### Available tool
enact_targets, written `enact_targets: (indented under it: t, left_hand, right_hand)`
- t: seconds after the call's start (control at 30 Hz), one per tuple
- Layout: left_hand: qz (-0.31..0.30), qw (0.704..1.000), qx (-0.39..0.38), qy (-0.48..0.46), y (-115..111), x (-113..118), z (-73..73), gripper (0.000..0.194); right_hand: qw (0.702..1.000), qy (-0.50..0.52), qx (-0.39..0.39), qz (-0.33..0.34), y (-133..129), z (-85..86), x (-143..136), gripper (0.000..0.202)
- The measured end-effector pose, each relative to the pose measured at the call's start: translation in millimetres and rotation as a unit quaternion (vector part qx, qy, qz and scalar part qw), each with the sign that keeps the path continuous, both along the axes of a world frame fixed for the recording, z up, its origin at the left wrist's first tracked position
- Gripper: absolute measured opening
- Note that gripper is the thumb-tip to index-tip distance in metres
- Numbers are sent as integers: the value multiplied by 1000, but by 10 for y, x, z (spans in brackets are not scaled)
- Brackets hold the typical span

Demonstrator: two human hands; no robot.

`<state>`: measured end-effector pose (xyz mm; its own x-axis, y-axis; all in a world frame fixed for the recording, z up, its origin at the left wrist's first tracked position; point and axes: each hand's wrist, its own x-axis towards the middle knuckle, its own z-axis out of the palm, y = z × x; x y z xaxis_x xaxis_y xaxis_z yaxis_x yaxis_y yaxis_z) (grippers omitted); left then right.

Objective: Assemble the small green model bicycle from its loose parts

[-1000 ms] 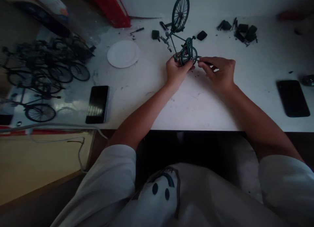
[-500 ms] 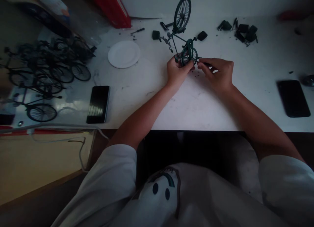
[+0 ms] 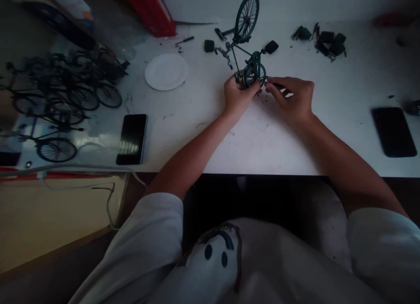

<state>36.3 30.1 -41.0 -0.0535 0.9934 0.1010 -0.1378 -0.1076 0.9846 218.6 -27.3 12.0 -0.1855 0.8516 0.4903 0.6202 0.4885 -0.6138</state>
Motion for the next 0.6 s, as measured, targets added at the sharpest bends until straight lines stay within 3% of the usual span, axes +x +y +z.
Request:
enact_targets:
  t: [0.3, 0.47, 0.6]
  left_hand:
    - [13, 1000, 6, 11, 20, 2, -35, 33]
    - [24, 999, 29, 15, 31, 10, -64, 45]
    - [-19, 998, 38, 50, 30, -2, -66, 43]
  right_hand:
    - [995, -91, 35, 23, 80, -3, 74, 45]
    - [984, -166, 63, -4, 87, 34, 90, 56]
    - [973, -220, 51, -41, 54, 97, 49, 77]
